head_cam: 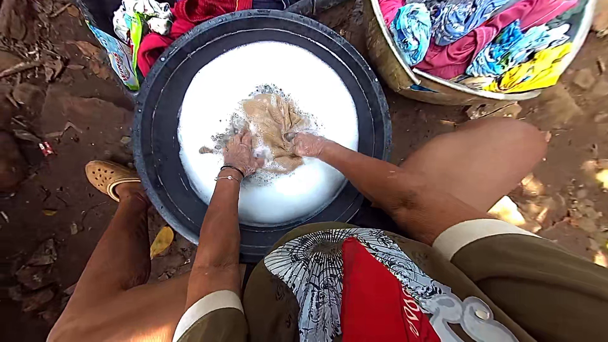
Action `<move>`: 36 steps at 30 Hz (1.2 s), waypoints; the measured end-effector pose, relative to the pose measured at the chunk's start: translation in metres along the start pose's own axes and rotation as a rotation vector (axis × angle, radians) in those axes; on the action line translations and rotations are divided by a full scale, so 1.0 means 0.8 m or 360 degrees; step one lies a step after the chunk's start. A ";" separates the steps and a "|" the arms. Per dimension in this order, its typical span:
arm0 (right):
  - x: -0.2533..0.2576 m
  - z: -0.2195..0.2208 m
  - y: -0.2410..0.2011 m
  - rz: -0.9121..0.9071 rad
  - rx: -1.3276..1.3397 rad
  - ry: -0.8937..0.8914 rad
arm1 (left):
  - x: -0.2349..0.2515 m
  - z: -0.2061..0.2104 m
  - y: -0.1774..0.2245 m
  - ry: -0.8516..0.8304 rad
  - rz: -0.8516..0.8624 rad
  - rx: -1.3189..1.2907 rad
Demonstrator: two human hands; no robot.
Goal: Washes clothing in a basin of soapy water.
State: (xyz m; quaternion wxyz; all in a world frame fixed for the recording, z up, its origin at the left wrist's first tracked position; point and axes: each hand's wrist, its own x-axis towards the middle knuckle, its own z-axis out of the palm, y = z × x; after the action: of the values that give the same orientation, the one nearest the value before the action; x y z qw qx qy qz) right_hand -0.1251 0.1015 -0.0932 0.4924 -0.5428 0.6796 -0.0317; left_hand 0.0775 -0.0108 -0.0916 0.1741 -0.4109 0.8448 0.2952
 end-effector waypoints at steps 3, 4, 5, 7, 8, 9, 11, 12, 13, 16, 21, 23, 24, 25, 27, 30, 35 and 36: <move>-0.023 -0.027 -0.021 0.0007 0.0674 0.0245 | 0.001 0.004 -0.008 -0.0104 -0.0014 0.0073; -0.039 -0.038 -0.028 -0.0108 0.0928 0.0416 | 0.000 0.002 -0.007 -0.0111 -0.0011 0.0029; -0.051 -0.049 -0.030 -0.0288 0.1196 0.0612 | 0.001 0.003 -0.008 -0.0104 0.0005 -0.0002; -0.063 -0.070 -0.030 -0.0664 0.1810 0.0927 | 0.001 0.005 -0.009 -0.0104 -0.0036 -0.0027; -0.061 -0.076 -0.031 -0.0738 0.2007 0.1061 | -0.001 0.003 -0.009 -0.0098 -0.0104 -0.0020; -0.056 -0.073 -0.029 -0.0689 0.2053 0.1150 | -0.003 0.000 -0.008 -0.0085 -0.0173 -0.0021; -0.046 -0.043 -0.016 -0.0266 0.1526 0.0937 | -0.010 -0.006 -0.002 -0.0098 -0.0219 0.0022; -0.034 -0.024 -0.008 -0.0073 0.1175 0.0665 | -0.012 -0.004 0.000 -0.0092 -0.0193 0.0056; -0.020 -0.010 0.000 0.0023 0.0856 0.0410 | -0.010 0.000 -0.003 -0.0056 -0.0144 0.0051; 0.005 0.008 0.011 0.0089 0.0263 0.0024 | -0.011 0.005 -0.004 -0.0046 -0.0067 0.0080; -0.064 -0.032 -0.034 -0.0076 0.1421 0.0737 | -0.006 0.014 0.001 -0.0126 -0.0162 0.0131; -0.104 -0.064 -0.053 -0.0477 0.1577 0.0943 | -0.006 0.011 0.002 -0.0152 -0.0217 0.0060; -0.118 -0.077 -0.060 -0.0718 0.1641 0.1049 | -0.008 0.009 0.000 -0.0142 -0.0235 0.0021; -0.127 -0.086 -0.063 -0.0943 0.1761 0.1130 | -0.010 0.007 -0.004 -0.0123 -0.0264 -0.0011; -0.129 -0.100 -0.069 -0.1218 0.2282 0.1178 | -0.012 0.002 -0.019 -0.0016 -0.0343 -0.0096; -0.112 -0.099 -0.066 -0.0879 0.2809 0.1269 | -0.019 -0.018 -0.027 0.0383 -0.0304 -0.0554; -0.067 -0.024 -0.051 0.0029 0.2665 0.0850 | -0.025 -0.048 0.028 0.0634 0.0423 -0.1581; -0.057 -0.006 -0.051 0.0102 0.2690 0.0701 | -0.033 -0.053 0.052 0.0566 0.0513 -0.1576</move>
State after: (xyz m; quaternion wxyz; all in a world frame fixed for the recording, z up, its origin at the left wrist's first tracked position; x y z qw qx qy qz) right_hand -0.1029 0.1174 -0.0379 0.5882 0.0420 0.5230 -0.6154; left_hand 0.0583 -0.0019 -0.0305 -0.2330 -0.3526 0.6735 0.6064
